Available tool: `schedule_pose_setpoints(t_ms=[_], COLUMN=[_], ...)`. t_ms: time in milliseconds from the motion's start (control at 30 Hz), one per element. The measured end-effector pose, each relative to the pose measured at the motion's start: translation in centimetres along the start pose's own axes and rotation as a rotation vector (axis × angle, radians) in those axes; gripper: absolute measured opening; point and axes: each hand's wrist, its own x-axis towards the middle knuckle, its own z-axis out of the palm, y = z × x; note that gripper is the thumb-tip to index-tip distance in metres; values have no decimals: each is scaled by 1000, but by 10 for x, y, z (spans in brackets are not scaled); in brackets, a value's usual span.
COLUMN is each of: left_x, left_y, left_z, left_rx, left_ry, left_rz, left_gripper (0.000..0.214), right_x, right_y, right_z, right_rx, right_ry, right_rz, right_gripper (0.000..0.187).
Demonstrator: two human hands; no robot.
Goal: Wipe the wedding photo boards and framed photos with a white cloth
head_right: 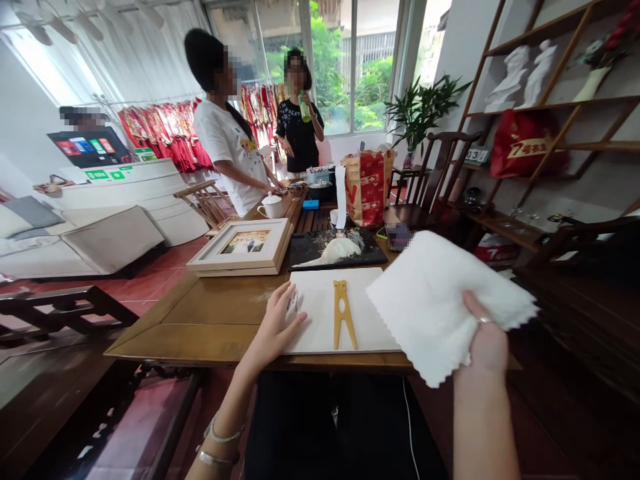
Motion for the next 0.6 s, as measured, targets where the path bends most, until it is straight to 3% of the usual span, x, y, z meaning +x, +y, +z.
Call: schedule_pose_setpoints(t_ms=[100,200,267,333,367,433,600], left_x=[1,2,4,4,5,5,5], left_y=[-1,1,2,3,3,2,2], left_z=[-3,-5,-4,-2,-1,0,-2], left_rx=[-28,17,73,130,153,182,221], left_ry=[-142,-208,-226,-227,-223,-215,-237], left_rz=[45,20,11,15,23,45,65], left_gripper=[46,48,50,51,51,50,50], right_x=[-20,-30,-31,-29,-28,-25,-13], right_y=[-20,-27,-22,-12,-5,9,37], right_z=[-20,-51,-70,-79,-80,-73,-35], right_rx=[-156,-693,-1040,-1253,-1321,-1445,-1569], right_ry=[61,38,-302,-703,-829,-908,-830], right_rz=[-319,-547,-767,-980,-1047,-1061,-961], right_gripper=[52,48,41,48,52,58,61])
